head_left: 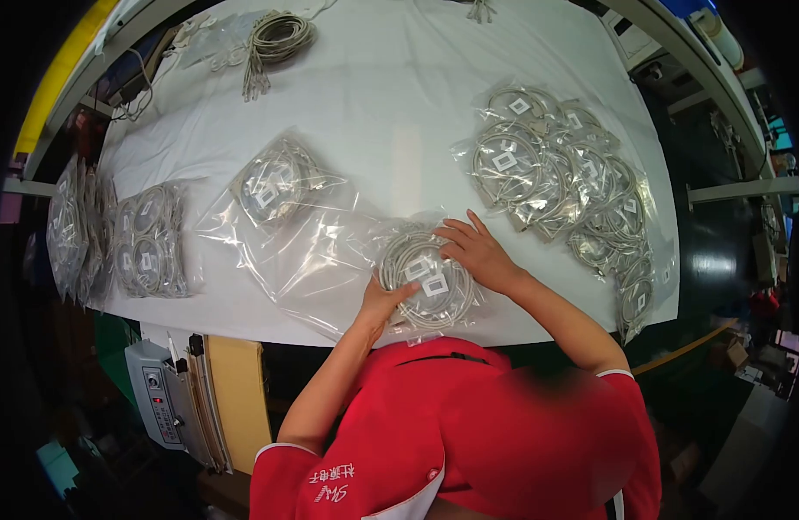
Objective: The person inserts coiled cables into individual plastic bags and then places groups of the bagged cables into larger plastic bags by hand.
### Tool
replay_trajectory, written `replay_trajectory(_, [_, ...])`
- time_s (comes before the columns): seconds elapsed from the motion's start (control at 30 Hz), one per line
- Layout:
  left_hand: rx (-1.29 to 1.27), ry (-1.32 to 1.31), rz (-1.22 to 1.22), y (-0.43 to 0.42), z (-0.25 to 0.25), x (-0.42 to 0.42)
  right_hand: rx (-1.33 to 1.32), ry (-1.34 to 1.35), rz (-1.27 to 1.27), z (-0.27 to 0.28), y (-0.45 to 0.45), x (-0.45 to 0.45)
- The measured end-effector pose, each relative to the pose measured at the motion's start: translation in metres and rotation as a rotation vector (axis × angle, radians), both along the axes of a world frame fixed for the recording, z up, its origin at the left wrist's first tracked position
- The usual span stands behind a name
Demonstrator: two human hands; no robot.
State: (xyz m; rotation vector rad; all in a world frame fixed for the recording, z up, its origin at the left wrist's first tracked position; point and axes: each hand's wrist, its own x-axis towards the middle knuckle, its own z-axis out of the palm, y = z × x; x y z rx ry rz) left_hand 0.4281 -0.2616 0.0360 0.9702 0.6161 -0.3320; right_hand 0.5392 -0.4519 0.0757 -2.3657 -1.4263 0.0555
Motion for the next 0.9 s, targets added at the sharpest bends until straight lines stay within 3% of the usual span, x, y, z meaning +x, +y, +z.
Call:
replay_trajectory(0.03, [0.234,-0.038,-0.031,-0.006,0.002,0.0,0.002,0.001,-0.007,-0.003,-0.003,-0.005])
replay_trajectory(0.13, [0.127,0.003,0.035,-0.013,0.003,0.003,0.153,0.256,-0.374,-0.006,-0.015,-0.013])
replay_trajectory(0.17, [0.091,-0.026,0.054,-0.016,0.005,0.002,0.156,0.25,-0.386,-0.005,-0.025,-0.018])
replay_trajectory(0.27, [0.097,-0.071,-0.013,-0.021,0.033,0.007,0.751,1.267,-0.507,0.003,-0.065,-0.037])
replay_trajectory(0.3, [0.142,-0.086,-0.09,-0.022,0.049,0.008,0.756,1.266,-0.514,0.012,-0.064,-0.042])
replay_trajectory(0.37, [0.185,-0.097,-0.175,-0.024,0.057,0.007,0.623,0.982,-0.519,0.038,-0.06,-0.051])
replay_trajectory(0.4, [0.363,-0.304,-0.266,-0.023,0.058,0.008,0.555,0.838,-0.518,0.044,-0.06,-0.055])
replay_trajectory(0.47, [0.718,-0.723,-0.432,-0.022,0.06,0.01,0.714,0.893,-0.539,0.03,-0.066,-0.061])
replay_trajectory(0.5, [0.553,-0.749,-0.383,-0.024,0.061,0.013,0.679,0.882,-0.531,0.028,-0.069,-0.063])
replay_trajectory(0.53, [0.56,-0.749,-0.384,-0.025,0.052,0.016,0.647,0.871,-0.521,0.025,-0.071,-0.064])
replay_trajectory(0.63, [0.826,-1.008,-0.522,-0.026,0.006,0.017,0.551,0.895,-0.552,-0.004,-0.074,-0.064])
replay_trajectory(0.67, [0.832,-1.026,-0.453,-0.034,0.001,0.016,0.481,0.917,-0.595,-0.019,-0.075,-0.061])
replay_trajectory(0.7, [0.843,-1.026,-0.448,-0.04,0.008,0.02,0.413,0.935,-0.636,-0.021,-0.073,-0.055])
replay_trajectory(0.8, [0.386,-0.328,-0.3,-0.057,0.04,0.025,0.475,1.157,-0.611,0.014,-0.088,-0.039])
replay_trajectory(0.87, [0.356,-0.377,-0.141,-0.066,0.059,0.025,0.505,1.263,-0.587,0.032,-0.098,-0.035])
replay_trajectory(0.9, [0.219,-0.316,-0.052,-0.067,0.066,0.024,0.776,1.374,-0.54,0.038,-0.104,-0.043])
